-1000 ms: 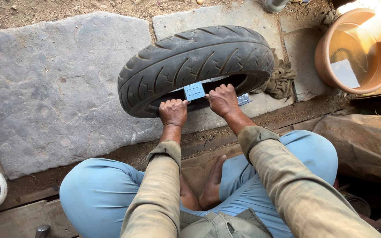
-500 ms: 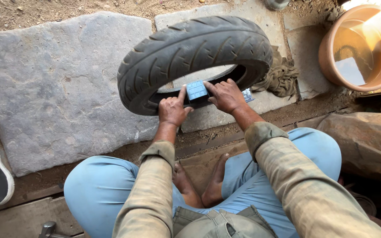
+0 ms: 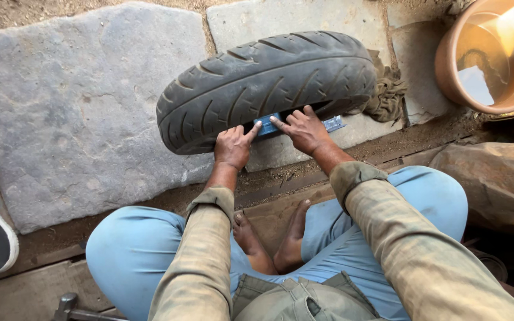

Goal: The person sits on the ground and cleans the inner surface of a motorcycle tire with a cloth. They then apply a blue rectangular patch to the inside of the tire and use a metal tool to press and smooth the patch firmly into place.

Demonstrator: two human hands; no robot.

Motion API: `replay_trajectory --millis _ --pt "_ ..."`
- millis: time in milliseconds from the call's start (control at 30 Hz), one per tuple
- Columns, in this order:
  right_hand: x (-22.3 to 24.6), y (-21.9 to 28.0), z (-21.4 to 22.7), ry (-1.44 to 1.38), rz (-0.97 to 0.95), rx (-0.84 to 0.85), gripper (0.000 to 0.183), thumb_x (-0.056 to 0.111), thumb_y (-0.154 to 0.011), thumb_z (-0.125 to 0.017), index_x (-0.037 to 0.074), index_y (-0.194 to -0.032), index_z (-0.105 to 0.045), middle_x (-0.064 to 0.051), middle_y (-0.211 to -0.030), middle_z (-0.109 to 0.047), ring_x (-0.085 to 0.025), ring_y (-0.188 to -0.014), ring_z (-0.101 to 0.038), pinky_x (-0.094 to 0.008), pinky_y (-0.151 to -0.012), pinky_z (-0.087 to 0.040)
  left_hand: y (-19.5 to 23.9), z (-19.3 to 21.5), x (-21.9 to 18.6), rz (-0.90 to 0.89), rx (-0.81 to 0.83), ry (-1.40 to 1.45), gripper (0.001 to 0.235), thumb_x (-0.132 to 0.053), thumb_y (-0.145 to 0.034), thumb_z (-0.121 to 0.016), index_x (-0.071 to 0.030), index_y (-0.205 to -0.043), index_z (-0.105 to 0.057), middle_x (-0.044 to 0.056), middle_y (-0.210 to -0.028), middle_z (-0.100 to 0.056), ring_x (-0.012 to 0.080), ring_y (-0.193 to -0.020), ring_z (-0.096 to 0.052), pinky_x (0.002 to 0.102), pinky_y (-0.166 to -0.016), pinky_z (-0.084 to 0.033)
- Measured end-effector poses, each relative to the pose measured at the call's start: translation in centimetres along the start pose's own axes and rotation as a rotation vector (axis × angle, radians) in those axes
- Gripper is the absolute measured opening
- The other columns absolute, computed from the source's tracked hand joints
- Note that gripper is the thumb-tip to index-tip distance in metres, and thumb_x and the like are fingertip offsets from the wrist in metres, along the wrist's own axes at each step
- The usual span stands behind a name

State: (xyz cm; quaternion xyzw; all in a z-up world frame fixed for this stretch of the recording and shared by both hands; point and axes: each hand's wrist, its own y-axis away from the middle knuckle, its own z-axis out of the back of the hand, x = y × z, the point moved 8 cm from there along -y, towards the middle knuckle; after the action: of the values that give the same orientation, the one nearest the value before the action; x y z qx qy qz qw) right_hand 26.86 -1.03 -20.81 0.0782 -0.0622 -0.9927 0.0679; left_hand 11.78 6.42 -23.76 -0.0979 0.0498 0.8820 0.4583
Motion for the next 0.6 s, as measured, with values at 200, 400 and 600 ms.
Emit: replay_trajectory --millis 200,400,600 --pt "0.5 -0.7 2.0 0.002 -0.046 -0.03 0.062 0.007 -0.091 -0.055 0.026 -0.15 -0.056 -0.002 -0.09 -0.065 -0.021 -0.096 -0.06 -0.044 -0.096 -0.037 0.7 3.3 0.0 0.005 -0.129 0.038 0.064 -0.022 -0.079 -0.074 -0.021 -0.141 -0.06 0.003 -0.093 -0.064 0.0225 -0.093 -0.064 0.042 -0.084 -0.048" --pt "2.0 -1.5 2.3 0.077 -0.106 -0.017 0.058 0.007 -0.093 -0.053 0.007 -0.15 -0.055 -0.004 -0.094 -0.067 -0.022 -0.098 -0.06 -0.045 -0.103 -0.032 5.5 2.3 1.2 0.573 -0.171 0.227 0.032 -0.046 -0.099 -0.07 -0.015 -0.105 -0.068 0.006 -0.113 -0.067 0.025 -0.111 -0.065 0.042 -0.099 -0.052" --pt "3.7 -3.1 3.4 0.166 -0.049 -0.022 0.054 0.009 -0.093 -0.05 0.0 -0.146 -0.054 -0.006 -0.094 -0.067 -0.022 -0.1 -0.06 -0.045 -0.111 -0.026 14.2 4.1 7.8 1.601 -0.551 0.899 0.105 -0.071 -0.08 -0.076 0.004 -0.143 -0.039 0.024 -0.127 -0.057 0.0349 -0.112 -0.064 0.043 -0.089 -0.059"
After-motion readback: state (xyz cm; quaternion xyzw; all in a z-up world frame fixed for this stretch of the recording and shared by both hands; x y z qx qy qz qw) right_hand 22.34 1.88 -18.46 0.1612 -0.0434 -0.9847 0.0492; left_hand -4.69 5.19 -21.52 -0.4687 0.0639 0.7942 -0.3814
